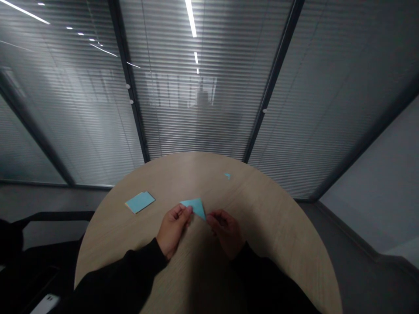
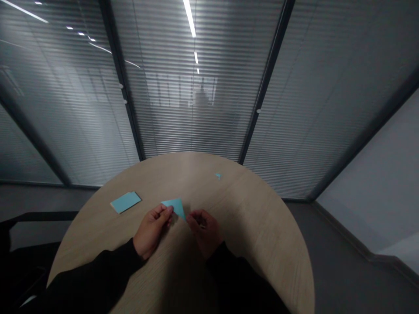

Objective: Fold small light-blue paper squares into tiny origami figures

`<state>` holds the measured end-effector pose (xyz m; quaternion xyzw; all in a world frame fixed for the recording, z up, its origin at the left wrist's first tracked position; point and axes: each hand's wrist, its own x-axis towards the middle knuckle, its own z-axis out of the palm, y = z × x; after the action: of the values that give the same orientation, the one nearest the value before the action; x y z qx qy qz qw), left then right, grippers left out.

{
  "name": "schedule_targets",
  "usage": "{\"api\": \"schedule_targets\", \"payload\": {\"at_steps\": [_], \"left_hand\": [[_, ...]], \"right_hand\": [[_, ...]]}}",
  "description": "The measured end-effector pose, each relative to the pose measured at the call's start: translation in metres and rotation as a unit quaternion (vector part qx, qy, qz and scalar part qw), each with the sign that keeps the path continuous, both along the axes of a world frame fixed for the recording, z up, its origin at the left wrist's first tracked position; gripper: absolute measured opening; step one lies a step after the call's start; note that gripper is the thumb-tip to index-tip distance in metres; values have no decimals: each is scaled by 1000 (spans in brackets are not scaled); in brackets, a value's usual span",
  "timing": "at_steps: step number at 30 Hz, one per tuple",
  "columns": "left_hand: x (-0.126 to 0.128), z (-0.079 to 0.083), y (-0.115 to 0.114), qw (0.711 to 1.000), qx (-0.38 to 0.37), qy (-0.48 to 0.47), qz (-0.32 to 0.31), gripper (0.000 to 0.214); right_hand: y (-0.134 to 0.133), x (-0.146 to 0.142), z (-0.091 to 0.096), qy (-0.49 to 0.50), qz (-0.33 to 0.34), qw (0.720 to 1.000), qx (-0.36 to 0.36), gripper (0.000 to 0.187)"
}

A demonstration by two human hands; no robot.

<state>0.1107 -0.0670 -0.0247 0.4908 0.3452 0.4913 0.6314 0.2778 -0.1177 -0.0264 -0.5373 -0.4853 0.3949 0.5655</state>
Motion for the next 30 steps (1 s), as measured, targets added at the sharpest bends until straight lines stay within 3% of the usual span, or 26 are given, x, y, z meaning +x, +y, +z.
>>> {"api": "schedule_targets", "payload": {"at_steps": [3, 7, 20, 30], "left_hand": [[3, 0, -5, 999, -3, 19, -50, 36], [2, -1, -4, 997, 0, 20, -68, 33], [3, 1, -9, 981, -42, -61, -182, 32], [4, 1, -11, 976, -94, -70, -183, 28]], "right_hand": [[0, -2, 2, 14, 19, 999, 27, 43], [-2, -3, 5, 14, 43, 999, 25, 43], [-6, -6, 5, 47, 133, 990, 8, 34], [-8, -8, 5, -26, 100, 994, 36, 33]]}}
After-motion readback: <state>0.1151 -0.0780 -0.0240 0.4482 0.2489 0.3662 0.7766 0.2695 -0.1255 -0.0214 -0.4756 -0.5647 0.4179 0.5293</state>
